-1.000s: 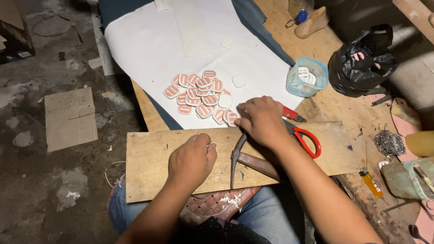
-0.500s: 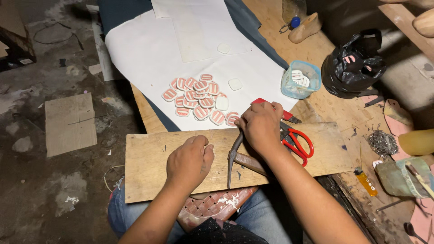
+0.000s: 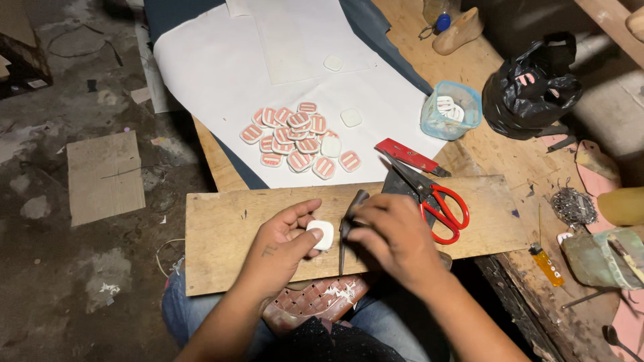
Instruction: The person repeatedly cuts small white foam pieces with scissors and then uses a hammer to press and shape them on a wooden board. The finished pieces are placed on a nearby white sheet.
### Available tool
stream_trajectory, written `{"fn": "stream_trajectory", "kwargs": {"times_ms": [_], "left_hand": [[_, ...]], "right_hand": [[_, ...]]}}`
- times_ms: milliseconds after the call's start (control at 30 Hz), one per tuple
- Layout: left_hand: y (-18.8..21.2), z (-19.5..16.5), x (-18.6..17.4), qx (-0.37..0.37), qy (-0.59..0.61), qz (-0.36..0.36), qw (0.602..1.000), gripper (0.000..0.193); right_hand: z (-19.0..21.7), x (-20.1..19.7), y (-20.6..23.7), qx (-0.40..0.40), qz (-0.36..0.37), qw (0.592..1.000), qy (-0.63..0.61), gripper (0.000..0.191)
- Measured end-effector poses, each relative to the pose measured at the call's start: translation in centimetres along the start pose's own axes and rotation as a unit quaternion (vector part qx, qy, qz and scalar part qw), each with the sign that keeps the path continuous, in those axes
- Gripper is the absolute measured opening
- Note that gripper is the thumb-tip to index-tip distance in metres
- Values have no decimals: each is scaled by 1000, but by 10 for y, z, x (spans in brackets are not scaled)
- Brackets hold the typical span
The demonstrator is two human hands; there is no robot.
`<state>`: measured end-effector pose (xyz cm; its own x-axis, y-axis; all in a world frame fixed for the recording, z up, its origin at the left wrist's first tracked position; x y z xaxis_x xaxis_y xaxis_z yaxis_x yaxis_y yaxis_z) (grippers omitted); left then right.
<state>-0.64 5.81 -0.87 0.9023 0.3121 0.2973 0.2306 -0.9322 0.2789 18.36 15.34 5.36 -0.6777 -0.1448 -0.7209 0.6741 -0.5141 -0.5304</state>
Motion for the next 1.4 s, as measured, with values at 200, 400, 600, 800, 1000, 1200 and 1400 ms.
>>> {"fn": "stream_trajectory", "kwargs": {"times_ms": [200,400,600,800,1000,1200,1400], "left_hand": [[2,4,1,-4,55,-46,997,28],[0,7,5,99,76,-38,991,35],[1,9,-4,46,41,-117,991,27],[1,8,-11,51,42,-142,988,28],[7,2,-14,124,52,-132,982,26],[9,-2,-15,104,46,-117,987,22],[9,0,-14,61,102,-84,989,23]], "right_hand": [[-94,-40,49,240,33,948,205,38],[-122,-50,57,296,117,932,175,42],[-93,-49,56,472,76,871,-114,38],[-27,-6,82,439,204,777,-402,42],[-5,27,99,437,225,682,-541,37],[-8,28,105,388,257,683,-564,53],[-9,34,107,410,261,657,-577,52]]}}
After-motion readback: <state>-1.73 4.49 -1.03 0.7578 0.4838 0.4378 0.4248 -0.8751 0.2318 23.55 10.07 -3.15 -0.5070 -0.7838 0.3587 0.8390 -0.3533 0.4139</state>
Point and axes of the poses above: each hand's wrist, its own y-axis away from the middle knuckle, its own x-axis out of the palm, z = x × y, the point moved 3 cm from there along -y, towards the middle knuckle, and after that the axes turned 1 degree about -y, right-handed, at the moved point
